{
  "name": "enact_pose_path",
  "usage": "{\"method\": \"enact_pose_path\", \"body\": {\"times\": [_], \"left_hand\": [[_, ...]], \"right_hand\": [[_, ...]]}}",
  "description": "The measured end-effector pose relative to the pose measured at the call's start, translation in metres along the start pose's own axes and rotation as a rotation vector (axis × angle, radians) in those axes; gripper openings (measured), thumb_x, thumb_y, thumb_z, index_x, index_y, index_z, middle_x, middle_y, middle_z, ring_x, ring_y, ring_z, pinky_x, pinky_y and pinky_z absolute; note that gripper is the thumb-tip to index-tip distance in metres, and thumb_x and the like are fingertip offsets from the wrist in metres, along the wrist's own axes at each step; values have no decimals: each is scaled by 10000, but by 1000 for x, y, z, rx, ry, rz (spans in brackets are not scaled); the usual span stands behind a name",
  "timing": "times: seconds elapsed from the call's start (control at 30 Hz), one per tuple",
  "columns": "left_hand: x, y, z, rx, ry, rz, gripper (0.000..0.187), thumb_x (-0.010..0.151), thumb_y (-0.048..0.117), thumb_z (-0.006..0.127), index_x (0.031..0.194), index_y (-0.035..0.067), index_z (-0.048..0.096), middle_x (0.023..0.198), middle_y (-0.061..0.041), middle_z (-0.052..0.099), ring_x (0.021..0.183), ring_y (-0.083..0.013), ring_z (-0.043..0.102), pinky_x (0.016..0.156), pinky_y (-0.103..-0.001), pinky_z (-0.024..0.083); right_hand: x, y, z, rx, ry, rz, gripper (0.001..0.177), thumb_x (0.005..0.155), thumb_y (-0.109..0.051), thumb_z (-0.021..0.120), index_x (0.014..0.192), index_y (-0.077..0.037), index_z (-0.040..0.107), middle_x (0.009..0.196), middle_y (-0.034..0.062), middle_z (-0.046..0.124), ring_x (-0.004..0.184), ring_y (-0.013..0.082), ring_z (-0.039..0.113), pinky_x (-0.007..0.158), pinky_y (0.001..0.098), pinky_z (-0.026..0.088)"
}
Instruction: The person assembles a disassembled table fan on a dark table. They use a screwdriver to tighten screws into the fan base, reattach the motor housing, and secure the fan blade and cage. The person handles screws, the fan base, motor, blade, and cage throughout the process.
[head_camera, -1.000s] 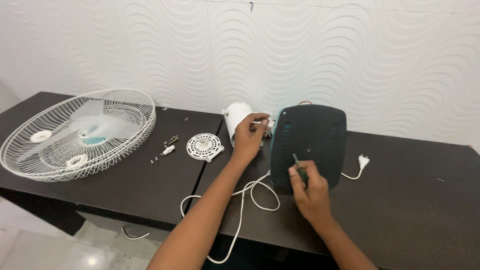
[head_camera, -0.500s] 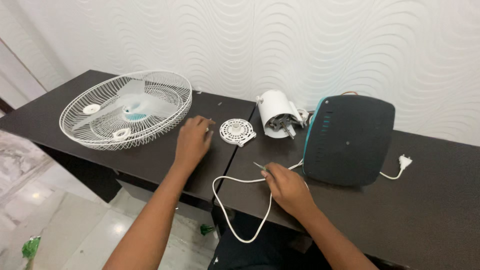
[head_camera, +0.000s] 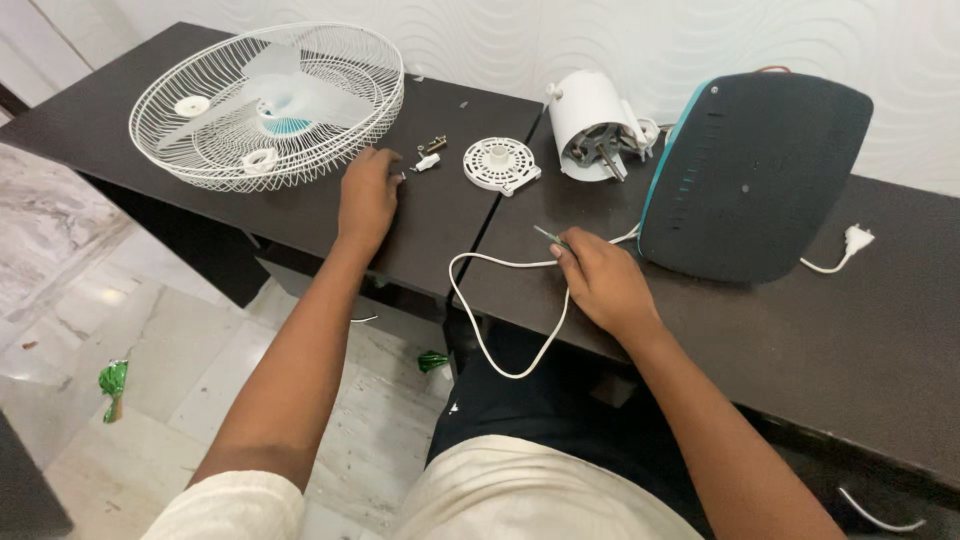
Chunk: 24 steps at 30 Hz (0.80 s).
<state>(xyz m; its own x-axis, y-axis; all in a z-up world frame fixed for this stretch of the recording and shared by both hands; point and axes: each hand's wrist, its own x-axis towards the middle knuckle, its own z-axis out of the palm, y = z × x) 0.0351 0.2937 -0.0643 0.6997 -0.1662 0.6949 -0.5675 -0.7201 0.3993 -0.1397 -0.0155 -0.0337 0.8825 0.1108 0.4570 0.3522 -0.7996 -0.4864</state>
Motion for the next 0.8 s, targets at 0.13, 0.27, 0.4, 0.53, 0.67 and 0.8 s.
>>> {"method": "enact_pose_path", "body": {"times": [0.13, 0.27, 0.4, 0.53, 0.67, 0.8], "left_hand": [[4, 9, -7, 10, 19, -7, 301, 826, -44, 743, 1114, 11, 677, 946, -146, 649, 942, -363, 633, 837, -472, 485], [1, 36, -15, -45, 149, 42, 320, 855, -52, 747, 1161, 17, 680, 968, -122, 676, 914, -311, 662, 798, -427, 512], [15, 82, -3, -391, 122, -25, 350, 879, -34, 760, 1213, 47, 692, 982, -75, 725, 886, -172, 705, 734, -301, 564], [25, 137, 27, -803, 2, -27, 379, 905, -31, 761, 1267, 47, 680, 971, -45, 737, 885, -84, 695, 741, -221, 559], [33, 194, 62, -1132, -149, 15, 417, 929, -72, 733, 1324, 24, 640, 1033, -48, 707, 951, -90, 675, 792, -221, 564], [33, 251, 86, -1306, -292, 12, 514, 901, -87, 734, 1386, 14, 598, 1106, -71, 658, 972, -99, 668, 821, -230, 582]], "right_hand": [[1, 2, 1, 0, -26, 38, 268, 1017, -280, 561, 1018, -19, 620, 882, 182, 669, 854, 401, 655, 730, 510, 477], [-1, 2, 1, 35, 8, 20, 276, 1014, -286, 575, 1021, -15, 631, 903, 181, 678, 845, 403, 655, 719, 500, 481], [-1, 2, -2, 101, 68, 8, 290, 983, -295, 620, 1009, -7, 646, 801, 159, 672, 703, 318, 669, 638, 446, 493], [-7, 3, -4, 140, 230, -29, 228, 973, -229, 693, 940, -7, 656, 723, 97, 649, 600, 194, 624, 541, 345, 463], [-13, 10, -22, 285, 467, 15, 143, 986, -102, 745, 985, 14, 662, 700, 57, 563, 605, 138, 493, 548, 274, 390], [-9, 24, -64, 393, 645, 66, 222, 967, -47, 738, 1172, 9, 670, 782, 24, 552, 667, 74, 482, 597, 227, 392]]}}
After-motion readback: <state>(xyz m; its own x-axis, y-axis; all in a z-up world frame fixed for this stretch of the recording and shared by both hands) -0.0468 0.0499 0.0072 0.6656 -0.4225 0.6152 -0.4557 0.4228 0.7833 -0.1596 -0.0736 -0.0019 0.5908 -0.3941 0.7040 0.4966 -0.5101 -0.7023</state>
